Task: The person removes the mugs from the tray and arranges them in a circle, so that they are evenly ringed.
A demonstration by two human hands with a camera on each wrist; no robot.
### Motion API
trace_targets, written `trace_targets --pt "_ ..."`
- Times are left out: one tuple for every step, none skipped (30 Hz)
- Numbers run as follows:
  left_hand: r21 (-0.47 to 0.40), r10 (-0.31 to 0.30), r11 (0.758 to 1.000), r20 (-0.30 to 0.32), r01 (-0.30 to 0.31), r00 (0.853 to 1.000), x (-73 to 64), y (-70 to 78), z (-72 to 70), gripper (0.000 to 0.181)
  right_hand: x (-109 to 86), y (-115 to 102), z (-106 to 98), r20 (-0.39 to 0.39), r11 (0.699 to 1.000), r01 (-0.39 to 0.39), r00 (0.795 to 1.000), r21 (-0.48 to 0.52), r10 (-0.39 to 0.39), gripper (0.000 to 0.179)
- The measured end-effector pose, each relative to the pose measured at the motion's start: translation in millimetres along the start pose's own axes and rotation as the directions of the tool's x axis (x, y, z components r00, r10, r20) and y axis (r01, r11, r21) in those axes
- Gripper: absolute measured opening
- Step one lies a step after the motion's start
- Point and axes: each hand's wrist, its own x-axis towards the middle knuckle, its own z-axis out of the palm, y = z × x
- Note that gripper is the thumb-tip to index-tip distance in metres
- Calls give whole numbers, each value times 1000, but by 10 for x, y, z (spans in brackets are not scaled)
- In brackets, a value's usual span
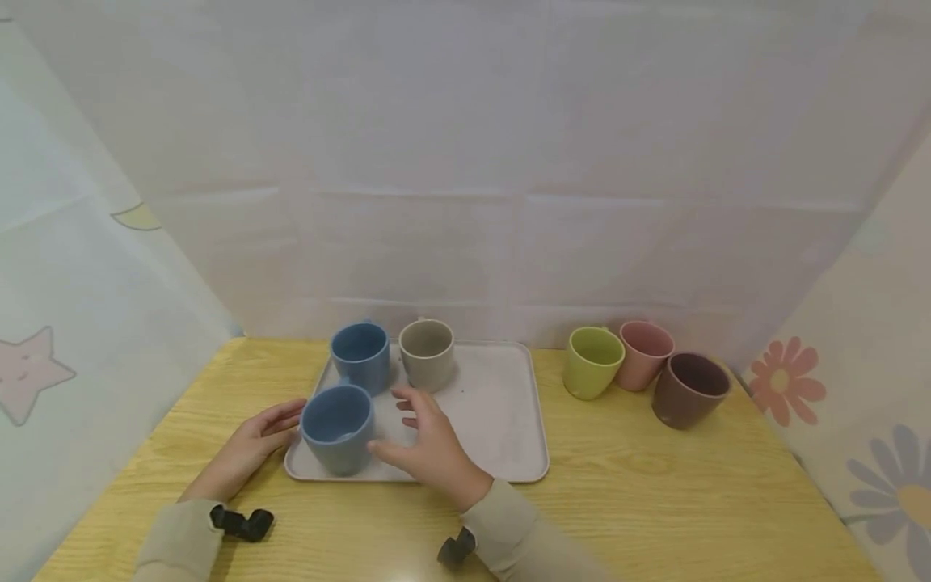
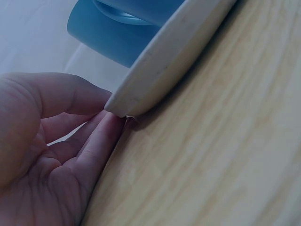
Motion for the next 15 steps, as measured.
trace_targets --pt "2 2 1000 -3 -2 1000 0 -4 -1 60 22 7 39 13 1000 0 1000 0 0 75" --pt "4 3 1000 -2 -3 1000 -1 -8 -1 60 39 5 75 24 1000 -3 1000 8 3 77" --pt "4 5 1000 -2 -5 1000 -1 -12 -2 61 56 0 111 32 1000 -6 999 15 6 79" --pt "3 5 1000 -3 -5 1000 -1 -15 -3 60 72 -4 146 38 1000 -11 999 18 10 81" --pt "6 7 1000 -4 -7 1000 -2 -17 -2 61 87 -4 182 39 1000 -15 999 17 14 83" --pt "7 7 1000 -5 -7 1000 -3 -20 -3 60 104 -1 218 39 1000 -19 999 16 18 84" --pt "7 7 1000 -4 -7 1000 -3 -22 -4 60 117 -5 252 37 1000 -26 999 16 25 86" --pt "9 7 1000 -3 -7 1000 -2 -26 -5 61 128 -15 284 35 999 -39 999 24 38 87" --pt "8 7 1000 -3 -7 1000 0 -28 -6 61 142 -12 317 31 999 -46 999 24 45 88" --pt "9 5 1000 -4 -5 1000 1 -29 -7 61 152 -9 347 26 998 -54 998 30 54 88" --pt "11 3 1000 -6 -3 1000 1 -31 -7 61 163 -2 374 19 997 -62 998 37 61 89" --pt "12 3 1000 -5 -3 1000 2 -33 -8 61 176 7 399 13 997 -65 998 44 64 88" --pt "10 4 1000 -6 -4 1000 3 -33 -8 61 186 8 419 6 996 -70 998 51 70 89" --pt "12 7 1000 -4 -7 1000 4 -35 -9 61 198 8 437 2 996 -75 997 55 75 89" --pt "9 7 1000 -7 -7 1000 2 -32 -9 61 209 10 451 -3 995 -76 997 57 77 89"
